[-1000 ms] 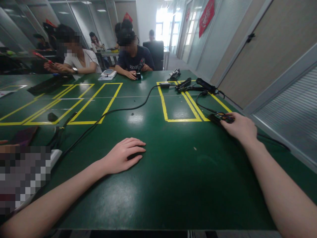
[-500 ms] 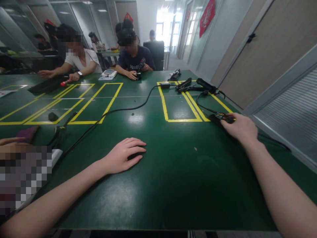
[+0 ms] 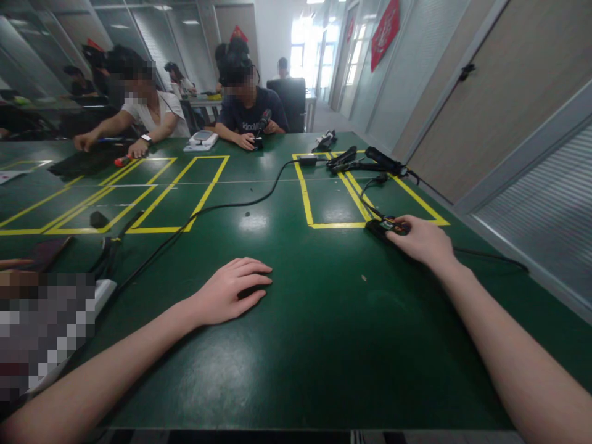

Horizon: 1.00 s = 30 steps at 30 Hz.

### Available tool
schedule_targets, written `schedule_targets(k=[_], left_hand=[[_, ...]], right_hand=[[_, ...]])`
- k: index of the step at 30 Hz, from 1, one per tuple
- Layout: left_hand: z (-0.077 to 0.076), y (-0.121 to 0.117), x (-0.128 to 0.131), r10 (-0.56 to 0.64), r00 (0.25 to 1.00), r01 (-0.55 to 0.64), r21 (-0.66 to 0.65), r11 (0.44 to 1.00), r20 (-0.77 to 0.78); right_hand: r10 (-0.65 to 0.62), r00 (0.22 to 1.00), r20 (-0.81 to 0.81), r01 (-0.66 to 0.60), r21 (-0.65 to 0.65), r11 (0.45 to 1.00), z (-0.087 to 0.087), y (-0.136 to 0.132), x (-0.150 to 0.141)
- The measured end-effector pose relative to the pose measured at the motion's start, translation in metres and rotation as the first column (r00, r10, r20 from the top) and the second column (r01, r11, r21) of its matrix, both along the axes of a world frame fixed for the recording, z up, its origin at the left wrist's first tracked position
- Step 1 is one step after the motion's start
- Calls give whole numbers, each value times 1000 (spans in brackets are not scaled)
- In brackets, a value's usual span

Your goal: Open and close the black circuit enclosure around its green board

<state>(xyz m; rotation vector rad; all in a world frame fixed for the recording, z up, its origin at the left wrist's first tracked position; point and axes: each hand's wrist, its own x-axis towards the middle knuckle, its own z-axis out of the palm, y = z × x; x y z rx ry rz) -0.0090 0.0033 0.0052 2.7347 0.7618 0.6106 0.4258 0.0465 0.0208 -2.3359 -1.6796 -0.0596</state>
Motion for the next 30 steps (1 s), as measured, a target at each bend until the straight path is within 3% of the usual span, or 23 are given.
schedule_targets(k=[4,6,8,11,14,16,18,21,30], left_hand=[[-1,0,0,0,1000,0,-2,1000,-6],[-1,0,1,10,1000,-10,6,1000,2],[0,0,1,22,999,-23,19,1000,40],[3,-2,2,33,989,-42,59,997,143],[4,-5,4,-23,981,8,82,997,194],[4,-6,6,-89,982,81,54,995,166],[4,-6,7,-128,984,128,6,992,120],[5,-5,9,-123,988,128,-41,991,97],[2,-7,9,-149,986,151,-28,988,78]], right_hand=[[123,990,-64,-126,-31,992,-11,-3,-32],[319,943,-96,-316,53,947,-16,-9,-55],[565,817,-113,-544,173,821,-19,-20,-82],[804,567,-178,-773,222,594,-19,-47,-123],[938,273,-213,-904,276,326,-15,-73,-155],[959,187,-215,-926,288,245,-14,-84,-166],[966,165,-201,-923,314,223,-13,-87,-170],[970,187,-159,-902,363,233,-12,-83,-168],[981,170,-89,-892,410,192,-15,-76,-163]])
